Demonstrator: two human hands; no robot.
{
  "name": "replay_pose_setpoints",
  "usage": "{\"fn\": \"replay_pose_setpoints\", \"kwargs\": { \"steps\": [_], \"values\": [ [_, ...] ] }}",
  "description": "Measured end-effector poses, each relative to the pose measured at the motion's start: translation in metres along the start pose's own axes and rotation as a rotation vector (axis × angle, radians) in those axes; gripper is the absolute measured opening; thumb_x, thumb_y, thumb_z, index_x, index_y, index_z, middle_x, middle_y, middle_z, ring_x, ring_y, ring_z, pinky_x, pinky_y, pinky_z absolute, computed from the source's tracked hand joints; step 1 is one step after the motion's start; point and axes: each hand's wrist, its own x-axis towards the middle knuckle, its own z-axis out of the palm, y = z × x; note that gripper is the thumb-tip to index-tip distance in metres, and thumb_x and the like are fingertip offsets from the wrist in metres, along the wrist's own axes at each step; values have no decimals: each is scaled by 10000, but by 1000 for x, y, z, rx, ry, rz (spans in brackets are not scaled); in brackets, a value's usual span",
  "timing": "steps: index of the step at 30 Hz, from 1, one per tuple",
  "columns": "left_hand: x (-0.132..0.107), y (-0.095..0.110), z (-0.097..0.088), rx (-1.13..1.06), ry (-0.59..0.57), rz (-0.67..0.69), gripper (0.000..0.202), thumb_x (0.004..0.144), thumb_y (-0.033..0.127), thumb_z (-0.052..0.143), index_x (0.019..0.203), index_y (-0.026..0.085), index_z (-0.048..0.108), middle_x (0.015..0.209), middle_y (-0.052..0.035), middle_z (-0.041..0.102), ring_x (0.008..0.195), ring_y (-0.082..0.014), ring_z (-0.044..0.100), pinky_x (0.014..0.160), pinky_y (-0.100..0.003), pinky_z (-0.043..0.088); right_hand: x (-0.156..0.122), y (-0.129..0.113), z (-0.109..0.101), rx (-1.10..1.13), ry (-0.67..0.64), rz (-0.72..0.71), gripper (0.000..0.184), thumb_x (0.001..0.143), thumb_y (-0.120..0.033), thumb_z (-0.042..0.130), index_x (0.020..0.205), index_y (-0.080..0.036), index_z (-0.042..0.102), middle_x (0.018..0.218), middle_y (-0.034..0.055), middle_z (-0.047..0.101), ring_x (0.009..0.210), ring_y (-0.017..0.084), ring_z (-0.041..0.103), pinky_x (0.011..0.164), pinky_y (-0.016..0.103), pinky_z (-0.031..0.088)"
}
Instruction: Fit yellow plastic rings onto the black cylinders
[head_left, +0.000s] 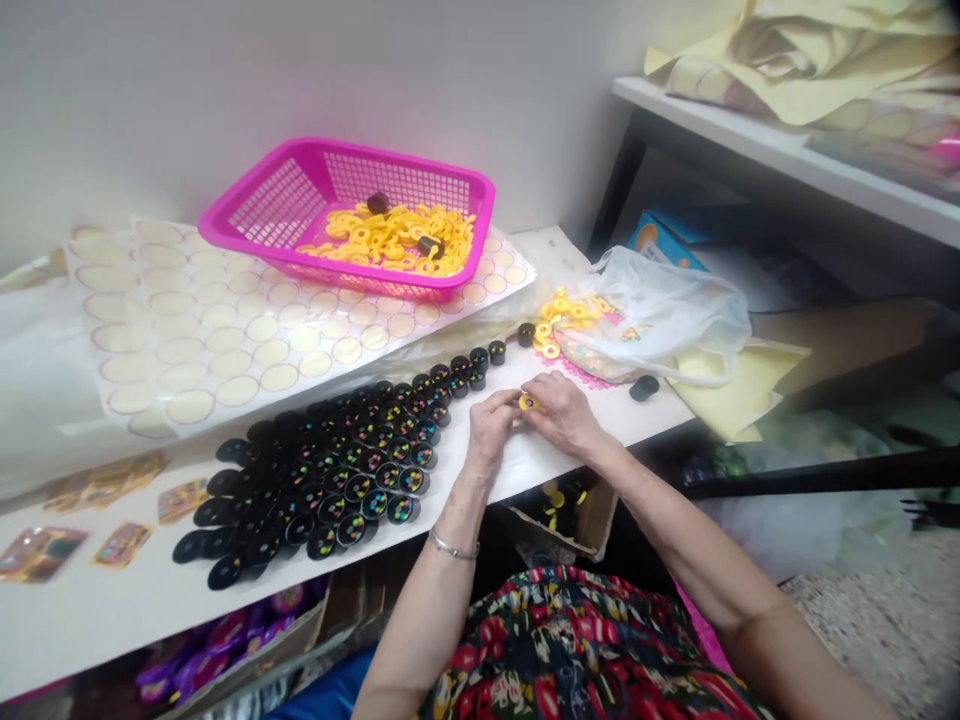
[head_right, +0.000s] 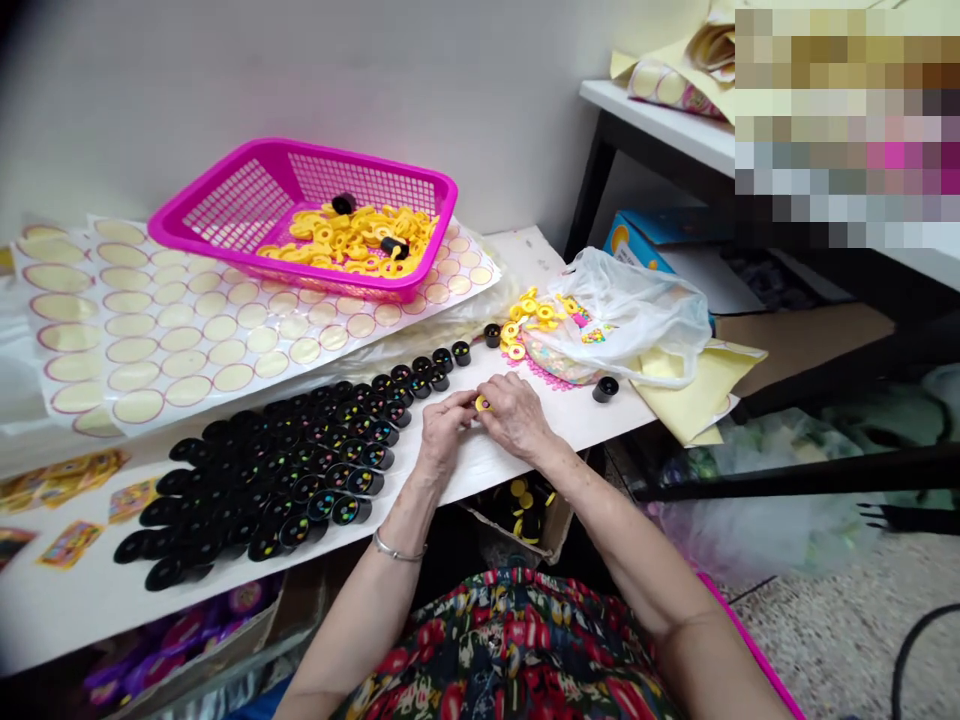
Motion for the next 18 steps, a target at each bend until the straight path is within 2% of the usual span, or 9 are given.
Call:
{"fn": "replay_pose_setpoints", "kwargs": {
  "steps": [5,9,13,18],
  "values": [
    [0,2,7,54,-16,27,216,708,273,571,809,140,709,828,-49,681,782,-154,589,684,-243,454,-1,-2,1,-22,23,28,187,822,-247,509,952,-153,604,885,88,593,841,214,462,737,313,351],
    [-1,2,8,71,3,35,216,711,288,589,821,146,709,849,-51,687,802,-154,598,711,-240,459,-3,4,1,152,58,77,207,789,-305,577,939,-167,611,885,76,605,864,206,483,742,304,380],
    [0,4,7,96,-14,1,237,705,310,598,832,143,710,841,-50,685,777,-152,600,693,-239,463,-2,14,3,473,137,278,192,785,-292,552,886,-153,638,858,52,621,796,163,537,716,277,413],
    [3,4,7,75,1,-16,253,671,318,640,831,135,713,844,-56,691,765,-147,604,694,-243,465,2,17,14,746,69,517,316,792,-378,491,676,-135,657,595,9,591,611,133,524,568,237,387]
  ]
}}
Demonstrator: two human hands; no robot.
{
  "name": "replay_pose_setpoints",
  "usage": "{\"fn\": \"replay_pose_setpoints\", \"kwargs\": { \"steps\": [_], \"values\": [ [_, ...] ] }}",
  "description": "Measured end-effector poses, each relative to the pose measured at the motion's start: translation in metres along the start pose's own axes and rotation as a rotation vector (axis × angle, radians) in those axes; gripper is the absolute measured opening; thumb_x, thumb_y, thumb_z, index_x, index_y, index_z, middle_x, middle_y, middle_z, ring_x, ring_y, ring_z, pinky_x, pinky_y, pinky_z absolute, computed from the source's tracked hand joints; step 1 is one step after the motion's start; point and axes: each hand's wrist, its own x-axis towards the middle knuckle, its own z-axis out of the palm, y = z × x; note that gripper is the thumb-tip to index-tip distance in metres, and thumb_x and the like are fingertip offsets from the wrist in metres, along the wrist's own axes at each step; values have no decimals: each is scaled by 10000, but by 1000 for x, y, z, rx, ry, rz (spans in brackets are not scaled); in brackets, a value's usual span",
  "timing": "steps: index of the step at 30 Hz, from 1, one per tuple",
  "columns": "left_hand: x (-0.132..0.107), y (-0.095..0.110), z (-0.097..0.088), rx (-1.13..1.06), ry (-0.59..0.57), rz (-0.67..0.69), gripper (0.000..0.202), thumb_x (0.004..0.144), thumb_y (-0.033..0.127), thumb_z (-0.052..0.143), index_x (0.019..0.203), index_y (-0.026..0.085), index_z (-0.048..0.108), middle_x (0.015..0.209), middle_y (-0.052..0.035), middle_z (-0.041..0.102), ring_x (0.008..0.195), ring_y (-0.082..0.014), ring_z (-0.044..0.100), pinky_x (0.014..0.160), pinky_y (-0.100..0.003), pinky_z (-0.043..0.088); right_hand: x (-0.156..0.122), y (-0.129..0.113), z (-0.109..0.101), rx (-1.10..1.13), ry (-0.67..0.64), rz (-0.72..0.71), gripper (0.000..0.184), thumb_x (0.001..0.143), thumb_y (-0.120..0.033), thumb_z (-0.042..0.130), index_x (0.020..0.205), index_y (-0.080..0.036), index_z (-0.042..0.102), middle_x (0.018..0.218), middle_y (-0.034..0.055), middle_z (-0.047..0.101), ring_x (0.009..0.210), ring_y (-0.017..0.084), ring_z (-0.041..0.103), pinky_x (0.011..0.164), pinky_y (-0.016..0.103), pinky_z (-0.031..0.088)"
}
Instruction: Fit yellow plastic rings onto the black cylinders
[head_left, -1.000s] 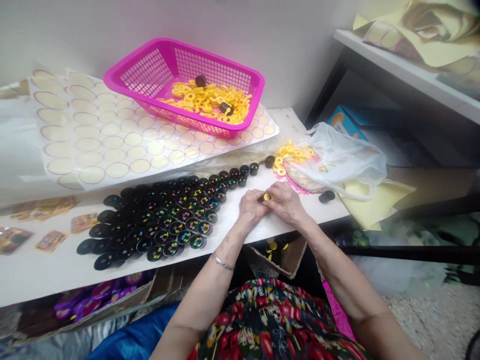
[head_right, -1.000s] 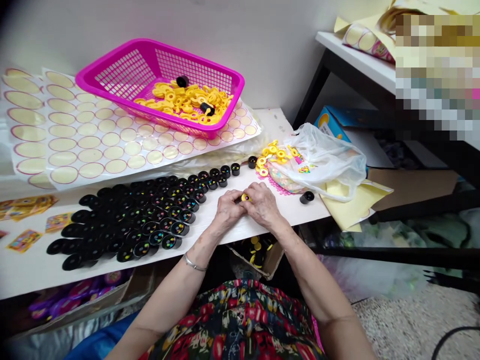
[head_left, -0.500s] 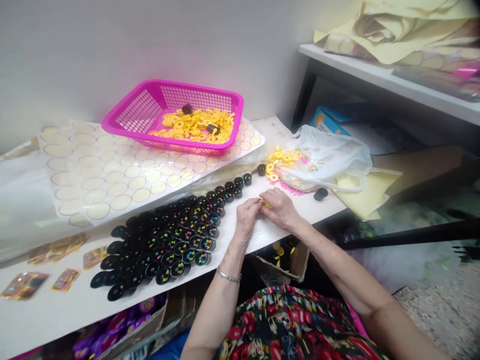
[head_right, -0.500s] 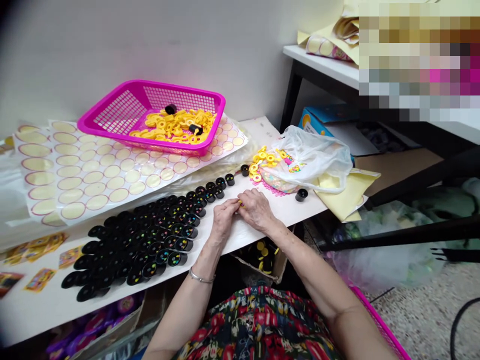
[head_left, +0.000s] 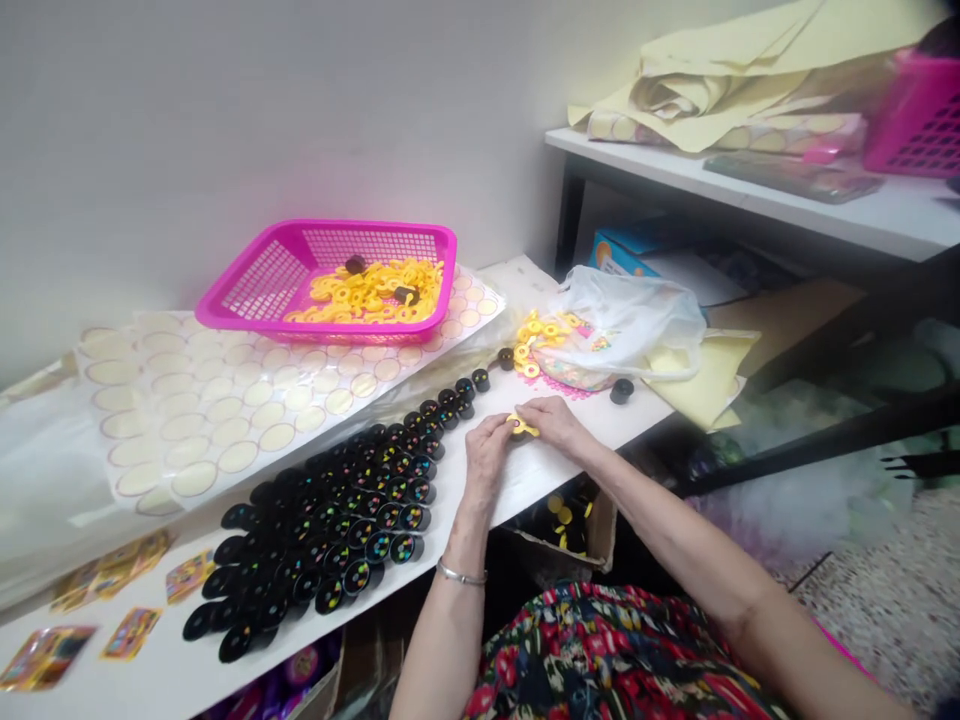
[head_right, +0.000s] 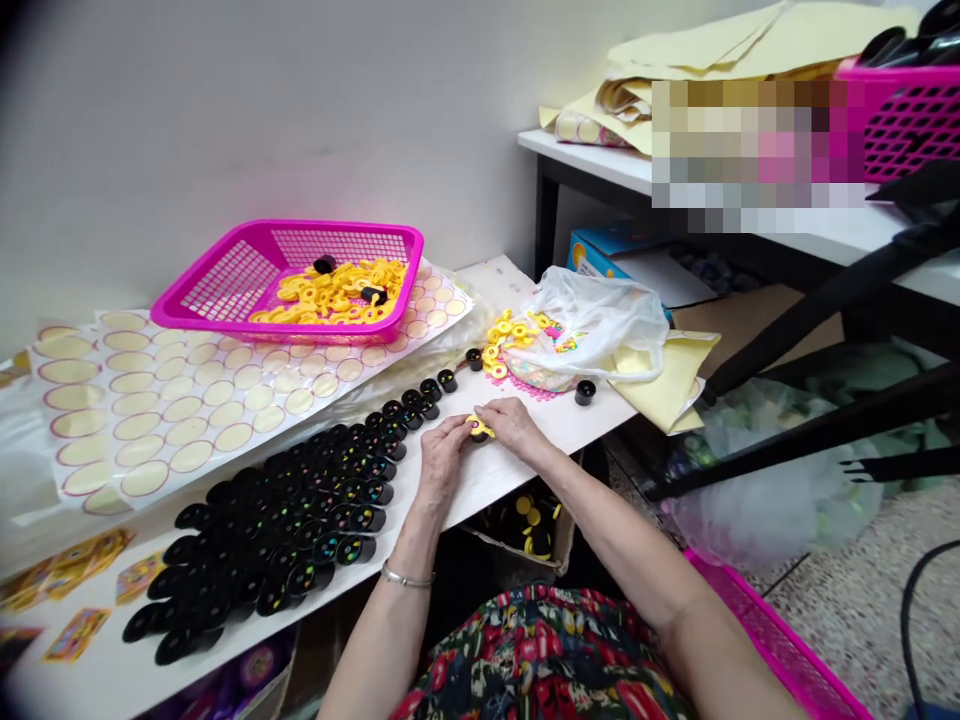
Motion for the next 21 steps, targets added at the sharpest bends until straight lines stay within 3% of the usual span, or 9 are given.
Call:
{"fn": "replay_pose_setpoints", "kwargs": {
  "steps": [5,11,17,21],
  "values": [
    [-2,1,7,-61,67,-68,255,685,336,632,800,121,708,754,-48,682,639,-115,576,591,-223,445,-4,-4,8,94,19,40,325,760,-393,514,584,-136,605,499,-17,522,495,103,469,470,218,343],
    [-5,2,13,-82,95,-63,279,721,379,619,830,129,681,718,-14,653,582,-86,545,551,-195,424,-10,-12,12,261,25,219,320,768,-437,507,625,-156,563,407,-37,476,363,99,459,371,206,352],
    [-6,1,14,-30,104,-92,296,730,397,607,785,114,673,684,-21,634,579,-90,532,545,-192,416,-12,-2,21,342,75,227,371,748,-495,546,658,-136,578,415,-29,488,354,88,473,351,183,368],
    [-8,7,19,-67,146,-134,287,733,397,608,765,115,655,658,-9,614,550,-77,501,531,-184,403,-12,-4,22,406,104,270,353,744,-482,555,683,-134,572,522,-23,527,357,64,462,319,168,356]
  ]
}}
